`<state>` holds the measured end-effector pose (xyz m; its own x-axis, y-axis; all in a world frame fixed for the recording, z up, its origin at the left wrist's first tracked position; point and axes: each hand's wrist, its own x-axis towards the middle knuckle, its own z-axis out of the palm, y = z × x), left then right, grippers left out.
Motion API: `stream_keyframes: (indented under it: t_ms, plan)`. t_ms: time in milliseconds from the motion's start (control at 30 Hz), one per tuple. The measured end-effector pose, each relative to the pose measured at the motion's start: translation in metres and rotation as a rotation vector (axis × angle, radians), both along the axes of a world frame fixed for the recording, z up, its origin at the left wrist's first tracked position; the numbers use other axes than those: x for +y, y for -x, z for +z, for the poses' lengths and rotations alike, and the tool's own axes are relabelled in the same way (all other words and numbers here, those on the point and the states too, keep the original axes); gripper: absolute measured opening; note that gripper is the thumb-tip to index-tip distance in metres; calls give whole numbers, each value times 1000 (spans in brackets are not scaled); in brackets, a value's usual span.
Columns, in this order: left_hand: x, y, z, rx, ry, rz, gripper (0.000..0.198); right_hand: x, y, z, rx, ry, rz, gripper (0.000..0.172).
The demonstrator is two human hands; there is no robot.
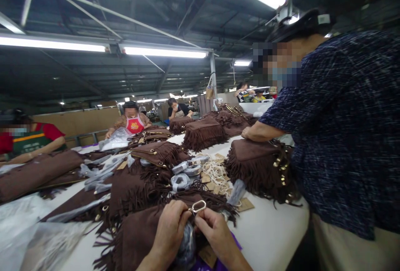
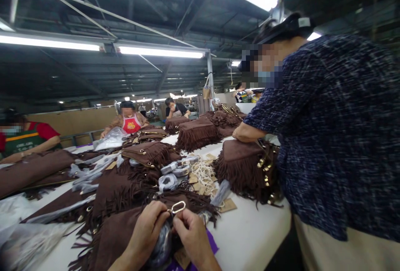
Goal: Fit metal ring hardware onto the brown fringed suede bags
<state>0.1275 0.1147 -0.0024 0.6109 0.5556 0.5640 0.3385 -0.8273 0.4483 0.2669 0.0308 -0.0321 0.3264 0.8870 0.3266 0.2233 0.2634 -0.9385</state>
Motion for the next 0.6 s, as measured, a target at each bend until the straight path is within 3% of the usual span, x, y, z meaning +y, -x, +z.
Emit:
stream_keyframes:
  t_ms: [333,467,600]
  plan:
    - [-1,-1,-2,-36,37,30,21,1,2,0,16,-6,-48,20]
    - [-10,0,0,-14,26,-14,19,1,4,0,21,-47,-61,22]
    - [-15,2,1,-45,133,-88,16,-1,4,3,30,-76,-32,23]
